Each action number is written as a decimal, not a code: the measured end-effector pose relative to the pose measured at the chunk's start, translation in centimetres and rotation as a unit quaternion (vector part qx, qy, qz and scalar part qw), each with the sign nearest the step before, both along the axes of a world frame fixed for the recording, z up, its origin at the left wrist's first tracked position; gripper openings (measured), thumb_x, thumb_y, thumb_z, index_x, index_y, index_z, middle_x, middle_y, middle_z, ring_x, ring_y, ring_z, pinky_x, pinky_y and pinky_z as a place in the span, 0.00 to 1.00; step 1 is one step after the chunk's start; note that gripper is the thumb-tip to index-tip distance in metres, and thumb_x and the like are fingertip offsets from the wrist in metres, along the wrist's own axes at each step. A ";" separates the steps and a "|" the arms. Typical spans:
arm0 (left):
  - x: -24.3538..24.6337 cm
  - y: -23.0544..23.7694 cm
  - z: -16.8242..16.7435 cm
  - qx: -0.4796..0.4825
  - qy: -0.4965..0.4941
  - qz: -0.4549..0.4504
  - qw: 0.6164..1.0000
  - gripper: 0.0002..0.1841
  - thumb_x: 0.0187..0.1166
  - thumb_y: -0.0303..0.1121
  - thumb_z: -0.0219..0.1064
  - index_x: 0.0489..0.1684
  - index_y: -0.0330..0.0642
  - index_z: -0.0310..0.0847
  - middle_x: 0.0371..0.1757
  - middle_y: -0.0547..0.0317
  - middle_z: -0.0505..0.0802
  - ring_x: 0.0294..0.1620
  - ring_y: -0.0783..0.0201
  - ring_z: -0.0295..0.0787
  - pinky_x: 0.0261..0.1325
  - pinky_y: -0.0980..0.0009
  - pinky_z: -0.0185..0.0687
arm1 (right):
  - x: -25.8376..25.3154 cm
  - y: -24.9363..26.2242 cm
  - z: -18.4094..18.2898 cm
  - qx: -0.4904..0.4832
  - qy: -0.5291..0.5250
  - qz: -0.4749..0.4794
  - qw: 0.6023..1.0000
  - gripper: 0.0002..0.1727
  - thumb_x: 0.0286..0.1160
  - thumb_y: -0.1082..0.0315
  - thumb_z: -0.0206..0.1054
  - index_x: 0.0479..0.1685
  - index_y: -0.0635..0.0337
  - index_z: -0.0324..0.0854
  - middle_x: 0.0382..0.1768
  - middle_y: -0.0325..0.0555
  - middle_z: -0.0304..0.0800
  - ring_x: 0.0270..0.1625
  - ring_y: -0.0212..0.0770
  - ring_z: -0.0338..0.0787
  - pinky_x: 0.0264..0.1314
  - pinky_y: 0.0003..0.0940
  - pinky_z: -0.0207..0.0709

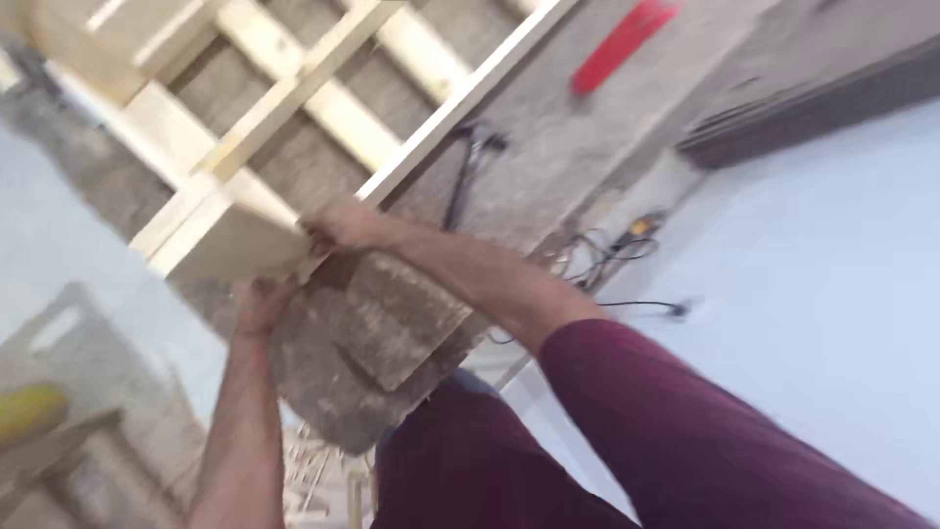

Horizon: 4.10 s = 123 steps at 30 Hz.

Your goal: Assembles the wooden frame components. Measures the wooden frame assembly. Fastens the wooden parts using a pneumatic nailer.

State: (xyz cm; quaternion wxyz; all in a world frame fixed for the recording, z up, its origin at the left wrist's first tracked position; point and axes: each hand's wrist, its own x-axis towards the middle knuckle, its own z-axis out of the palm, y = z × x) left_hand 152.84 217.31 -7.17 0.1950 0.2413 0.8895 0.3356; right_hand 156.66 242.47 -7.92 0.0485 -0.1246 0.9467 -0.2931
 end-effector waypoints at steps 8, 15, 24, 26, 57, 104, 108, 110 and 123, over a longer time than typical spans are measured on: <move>0.0 0.3 -0.7 0.087 0.040 -0.013 0.995 0.30 0.68 0.46 0.77 0.65 0.33 0.82 0.62 0.46 0.92 0.66 0.63 0.89 0.73 0.57 0.83 | -0.2 -0.3 0.5 -0.015 -0.017 0.022 0.999 0.16 0.78 0.54 0.70 0.51 0.57 0.86 0.41 0.50 0.92 0.49 0.53 0.92 0.50 0.59 0.83; -0.7 0.0 -0.5 -0.010 0.012 0.021 1.000 0.48 0.64 0.47 0.79 0.89 0.45 0.62 0.79 0.46 0.82 0.78 0.59 0.80 0.82 0.56 0.73 | -0.9 1.0 0.2 -0.040 -0.005 0.080 0.996 0.11 0.83 0.61 0.63 0.53 0.55 0.87 0.42 0.49 0.93 0.52 0.53 0.92 0.56 0.55 0.83; 2.9 7.8 11.4 -0.298 -0.129 0.158 0.933 0.23 0.79 0.39 0.73 0.69 0.38 0.83 0.70 0.42 0.88 0.76 0.49 0.81 0.82 0.46 0.69 | -0.6 0.9 2.3 -0.026 -0.137 0.102 0.985 0.16 0.79 0.56 0.66 0.61 0.49 0.84 0.51 0.53 0.92 0.54 0.60 0.92 0.51 0.64 0.85; 2.3 9.1 11.5 -0.272 -0.107 0.166 0.942 0.26 0.75 0.39 0.76 0.69 0.36 0.83 0.71 0.40 0.88 0.77 0.48 0.80 0.84 0.47 0.68 | -1.6 1.2 1.6 0.005 -0.134 0.088 0.987 0.16 0.83 0.53 0.62 0.60 0.50 0.83 0.48 0.55 0.92 0.53 0.63 0.93 0.48 0.67 0.84; 2.5 7.2 13.9 -0.248 -0.185 0.120 0.943 0.19 0.81 0.33 0.71 0.66 0.31 0.82 0.66 0.33 0.88 0.71 0.39 0.83 0.77 0.39 0.71 | 18.6 45.9 -5.1 -0.215 0.079 -0.586 0.777 0.74 0.50 0.56 0.89 0.94 0.68 0.33 0.90 0.65 0.54 0.89 0.46 0.65 0.87 0.33 0.67; 12.3 16.6 14.5 0.435 -0.350 0.251 0.791 0.23 0.86 0.45 0.65 0.68 0.35 0.78 0.50 0.47 0.96 0.48 0.53 0.97 0.51 0.54 0.96 | 22.5 11.5 27.0 -0.231 0.122 -0.168 0.951 0.41 0.47 0.52 0.89 0.65 0.55 0.76 0.49 0.35 0.93 0.50 0.28 0.94 0.51 0.32 0.93; 12.5 16.3 14.3 0.432 -0.357 0.257 0.787 0.24 0.87 0.47 0.63 0.68 0.35 0.78 0.50 0.47 0.96 0.49 0.53 0.97 0.53 0.53 0.95 | 20.7 11.7 25.5 -0.504 0.139 -0.033 0.852 0.37 0.60 0.63 0.86 0.68 0.62 0.70 0.63 0.54 0.89 0.64 0.54 0.91 0.67 0.55 0.88; 12.4 16.1 14.2 0.441 -0.362 0.252 0.781 0.24 0.88 0.47 0.62 0.67 0.35 0.79 0.50 0.46 0.96 0.49 0.53 0.97 0.53 0.53 0.95 | 20.4 11.8 24.9 -0.451 0.135 -0.064 0.880 0.35 0.54 0.71 0.88 0.64 0.63 0.75 0.58 0.52 0.92 0.62 0.53 0.93 0.66 0.54 0.90; 11.7 16.2 14.5 0.421 -0.374 0.262 0.784 0.22 0.86 0.46 0.65 0.63 0.35 0.81 0.48 0.46 0.96 0.46 0.53 0.97 0.49 0.54 0.96 | 20.9 12.0 22.4 -0.454 0.103 -0.083 0.881 0.33 0.49 0.69 0.91 0.60 0.61 0.80 0.54 0.49 0.95 0.57 0.49 0.95 0.61 0.50 0.93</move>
